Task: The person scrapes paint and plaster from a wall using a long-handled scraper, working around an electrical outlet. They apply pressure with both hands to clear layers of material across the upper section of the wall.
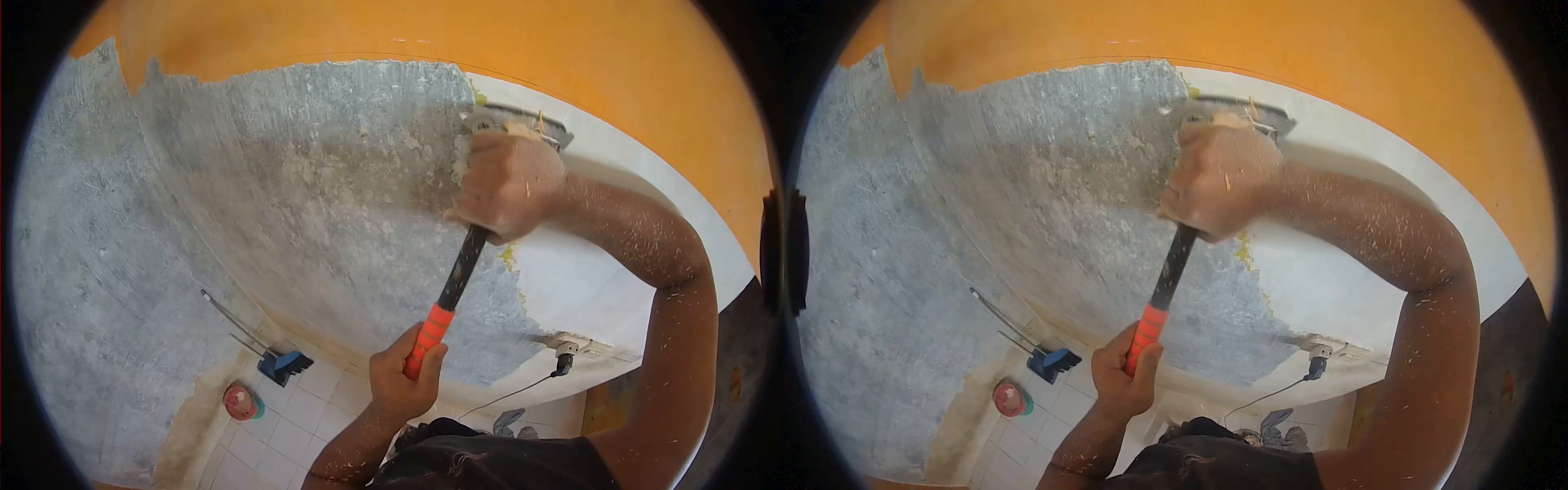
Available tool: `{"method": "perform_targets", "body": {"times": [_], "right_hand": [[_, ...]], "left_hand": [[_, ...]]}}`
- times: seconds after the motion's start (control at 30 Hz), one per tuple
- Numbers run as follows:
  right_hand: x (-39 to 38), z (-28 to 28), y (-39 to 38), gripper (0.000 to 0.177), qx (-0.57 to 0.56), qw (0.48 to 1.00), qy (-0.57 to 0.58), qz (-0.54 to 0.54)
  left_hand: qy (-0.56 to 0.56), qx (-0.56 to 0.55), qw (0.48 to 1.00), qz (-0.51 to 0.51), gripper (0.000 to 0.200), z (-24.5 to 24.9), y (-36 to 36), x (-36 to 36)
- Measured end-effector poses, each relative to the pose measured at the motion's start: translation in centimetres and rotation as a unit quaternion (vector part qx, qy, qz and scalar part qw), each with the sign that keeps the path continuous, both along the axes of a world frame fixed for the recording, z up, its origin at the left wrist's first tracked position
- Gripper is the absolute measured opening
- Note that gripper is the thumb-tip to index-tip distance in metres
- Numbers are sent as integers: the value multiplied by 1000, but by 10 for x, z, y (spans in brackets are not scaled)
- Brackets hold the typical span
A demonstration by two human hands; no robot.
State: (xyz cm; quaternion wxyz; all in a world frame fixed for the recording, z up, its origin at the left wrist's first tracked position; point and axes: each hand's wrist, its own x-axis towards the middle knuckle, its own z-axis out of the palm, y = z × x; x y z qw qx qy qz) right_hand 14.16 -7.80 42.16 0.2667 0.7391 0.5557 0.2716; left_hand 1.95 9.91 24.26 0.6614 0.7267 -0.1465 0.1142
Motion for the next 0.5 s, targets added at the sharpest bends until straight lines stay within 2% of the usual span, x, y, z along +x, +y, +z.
{"method": "perform_targets", "body": {"times": [0.03,0.1,0.13,0.17,0.27,0.33,0.43,0.47,0.5], "right_hand": [[-3,-2,-1,19,-2,1000,0,-4],[-8,-14,-6,19,-60,997,21,-48],[-11,-29,-3,19,-86,986,86,-113],[-14,-37,-9,19,-87,992,85,-46],[-7,-30,-2,17,-76,988,114,-74],[-1,-3,-2,16,15,999,22,-21],[-3,-19,-9,15,12,1000,14,-15],[-10,-27,-10,14,-22,996,71,-53],[-20,-26,0,15,-107,976,128,-141]], "left_hand": [[0,-2,1000,-4,21,0,-2,-6],[-28,60,998,2,24,-7,-3,-18],[-21,49,999,0,27,-16,-4,-27],[1,40,999,-13,28,-24,-3,-32],[10,51,999,16,27,-24,5,-17],[-28,67,997,11,27,-1,6,0],[-35,66,997,-3,28,-10,0,-12],[-19,53,998,-2,29,-20,-2,-27],[-41,56,998,-4,31,-21,-2,-31]]}}
